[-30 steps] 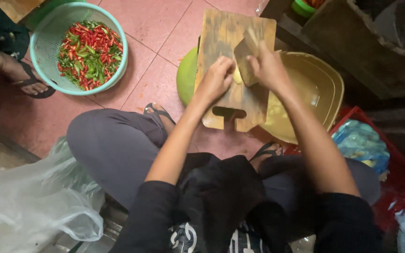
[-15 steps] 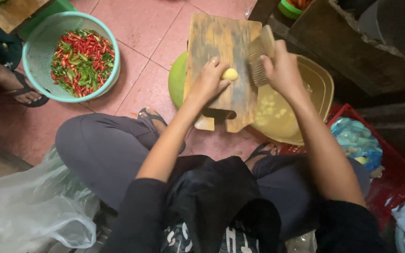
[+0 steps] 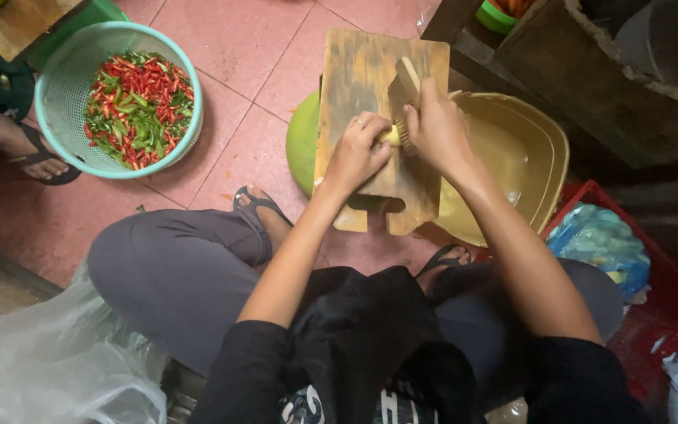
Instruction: Slicing potatoes into wavy chips using a manual slicer on a wooden board.
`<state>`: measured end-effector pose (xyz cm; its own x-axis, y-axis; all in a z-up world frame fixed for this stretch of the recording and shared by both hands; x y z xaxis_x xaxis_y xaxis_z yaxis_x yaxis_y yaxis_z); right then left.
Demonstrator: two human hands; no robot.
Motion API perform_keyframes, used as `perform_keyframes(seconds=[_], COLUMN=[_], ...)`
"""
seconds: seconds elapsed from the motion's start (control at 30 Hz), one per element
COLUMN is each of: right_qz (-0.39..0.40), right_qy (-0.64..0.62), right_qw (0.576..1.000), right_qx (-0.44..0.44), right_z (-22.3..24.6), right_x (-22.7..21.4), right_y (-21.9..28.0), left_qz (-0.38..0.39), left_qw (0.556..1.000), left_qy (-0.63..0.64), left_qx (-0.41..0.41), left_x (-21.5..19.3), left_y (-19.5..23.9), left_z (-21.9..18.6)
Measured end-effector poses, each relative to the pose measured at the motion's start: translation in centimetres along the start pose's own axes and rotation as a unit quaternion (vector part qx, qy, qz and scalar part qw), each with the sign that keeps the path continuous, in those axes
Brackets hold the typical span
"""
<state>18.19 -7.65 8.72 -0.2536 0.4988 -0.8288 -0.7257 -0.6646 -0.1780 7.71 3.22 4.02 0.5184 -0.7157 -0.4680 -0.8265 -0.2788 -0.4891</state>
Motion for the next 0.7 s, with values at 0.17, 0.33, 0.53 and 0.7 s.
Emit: perform_keyframes(seconds=[0.17,0.33,0.53,0.7], right_qz=[0.021,0.0,-0.037,-0.019], right_qy=[0.022,0.128,0.009,-0.008], right_qw=[0.999,0.992,0.998,0.999], right_qx=[0.02,-0.009,-0.056,-0.048], right_z=[0.1,2.1,1.1,1.0], right_x=[3.7,5.0,-0.2,1.1], right_y=[0.2,0.7,0.9,0.6], left_qz=[-0.002,-0.032,0.027,0.007], left_qw=[1.0,0.999,0.999,1.0], left_qy=[-0.013,-0.013,0.022,0.005], left_qx=[0.021,0.011,-0.035,-0.003], left_x=[0.4,0.0,-0.3,-0.6], left_y=[0.1,1.1,1.0,0.5], left_z=[0.8,1.8,1.0,0.6])
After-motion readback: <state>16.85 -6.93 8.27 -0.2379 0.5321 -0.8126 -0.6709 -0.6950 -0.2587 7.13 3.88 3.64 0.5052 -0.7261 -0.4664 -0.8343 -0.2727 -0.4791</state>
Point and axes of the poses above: each hand's wrist, its own y-axis away from the middle knuckle, its own x-axis out of the palm, z = x × y, the point moved 8 cm from there along -y, towards the middle knuckle, and after that the axes turned 7 degrees about -y, right-handed, at the moved point
